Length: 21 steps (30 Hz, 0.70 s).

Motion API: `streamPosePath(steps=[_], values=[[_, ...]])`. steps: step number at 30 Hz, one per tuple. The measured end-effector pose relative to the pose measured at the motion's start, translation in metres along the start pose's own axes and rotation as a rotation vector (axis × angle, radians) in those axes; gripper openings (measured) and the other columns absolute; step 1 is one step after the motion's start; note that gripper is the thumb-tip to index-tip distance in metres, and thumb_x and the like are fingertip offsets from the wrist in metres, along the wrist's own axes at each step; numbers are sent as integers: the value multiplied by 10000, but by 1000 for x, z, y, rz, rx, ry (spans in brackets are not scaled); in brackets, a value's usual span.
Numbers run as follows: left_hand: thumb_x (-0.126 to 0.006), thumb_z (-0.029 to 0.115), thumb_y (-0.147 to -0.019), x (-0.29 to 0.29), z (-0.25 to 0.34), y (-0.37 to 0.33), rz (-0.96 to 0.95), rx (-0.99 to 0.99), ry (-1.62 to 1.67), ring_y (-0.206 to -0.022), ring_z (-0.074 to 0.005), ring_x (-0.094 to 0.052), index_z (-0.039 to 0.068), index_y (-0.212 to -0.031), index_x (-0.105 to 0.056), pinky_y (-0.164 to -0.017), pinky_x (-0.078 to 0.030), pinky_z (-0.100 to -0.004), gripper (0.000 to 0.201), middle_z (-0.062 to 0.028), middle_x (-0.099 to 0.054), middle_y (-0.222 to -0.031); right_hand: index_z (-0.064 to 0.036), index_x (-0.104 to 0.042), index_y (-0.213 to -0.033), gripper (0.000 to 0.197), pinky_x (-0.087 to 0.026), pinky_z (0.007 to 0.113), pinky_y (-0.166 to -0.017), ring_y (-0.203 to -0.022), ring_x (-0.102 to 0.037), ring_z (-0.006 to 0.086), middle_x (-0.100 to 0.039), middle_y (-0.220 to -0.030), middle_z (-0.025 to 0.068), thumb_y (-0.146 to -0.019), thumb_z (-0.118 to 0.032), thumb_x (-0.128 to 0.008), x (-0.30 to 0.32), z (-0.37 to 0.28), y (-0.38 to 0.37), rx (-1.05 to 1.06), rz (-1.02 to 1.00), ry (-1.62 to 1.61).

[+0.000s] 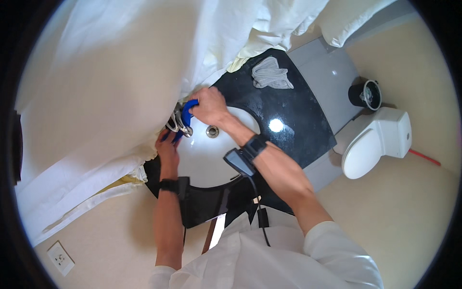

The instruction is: Cleaning the countertop, faucet, and doorframe in a bathroom using a blue cloth.

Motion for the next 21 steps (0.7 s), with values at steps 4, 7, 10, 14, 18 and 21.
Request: streamPosePath(steps=[4,7,10,14,18,21], values=[[-681,-36,-810,-10,-17,0,-34,94,90,-885,-230,-650,28,-1008,-570,-748,-571,-404,236,-107,-646,-994,-106,-750,-930,260,-533,411,-787,-820,-668,356,-693,-856,176,-674,-120,-710,-2,-3,-12,64,84,-154],[-673,-41,-816,6,12,5,47,-86,118,-901,-231,-649,35,-989,-586,-757,-556,-385,208,-98,-646,-997,-86,-744,-931,265,-531,405,-779,-826,-666,363,-686,-873,195,-670,-110,-708,-34,20,-24,157,161,83],[-645,-71,-825,2,35,9,46,-150,141,-907,-229,-649,39,-989,-600,-801,-544,-375,202,-98,-644,-1014,-48,-739,-904,250,-537,367,-769,-826,-687,328,-692,-856,207,-656,-86,-728,-60,68,-43,-10,115,-54],[-632,-76,-824,-8,20,-13,56,-83,202,-918,-235,-650,47,-982,-595,-838,-550,-393,204,-97,-638,-1019,-28,-729,-850,205,-540,342,-762,-806,-703,267,-704,-814,185,-651,-72,-760,-57,90,-60,-98,83,-179],[-614,-94,-805,6,-20,-40,-91,139,198,-931,-247,-649,55,-963,-563,-854,-559,-439,224,-91,-634,-1005,-29,-720,-846,198,-546,327,-681,-703,-702,235,-709,-758,149,-653,-45,-762,-18,47,-55,-21,312,-313],[-608,-101,-807,-17,-26,-30,-60,206,236,-940,-254,-644,60,-993,-552,-851,-553,-473,252,-91,-632,-997,-38,-719,-861,211,-541,325,-689,-709,-701,216,-715,-773,137,-654,-45,-757,-7,67,-56,-156,374,-458]])
Point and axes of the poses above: each hand's wrist, its own y-axis away from the middle knuckle, its own x-axis out of the back of the hand, z = x × y, the point moved 7 cm from there along -y, towards the middle knuckle
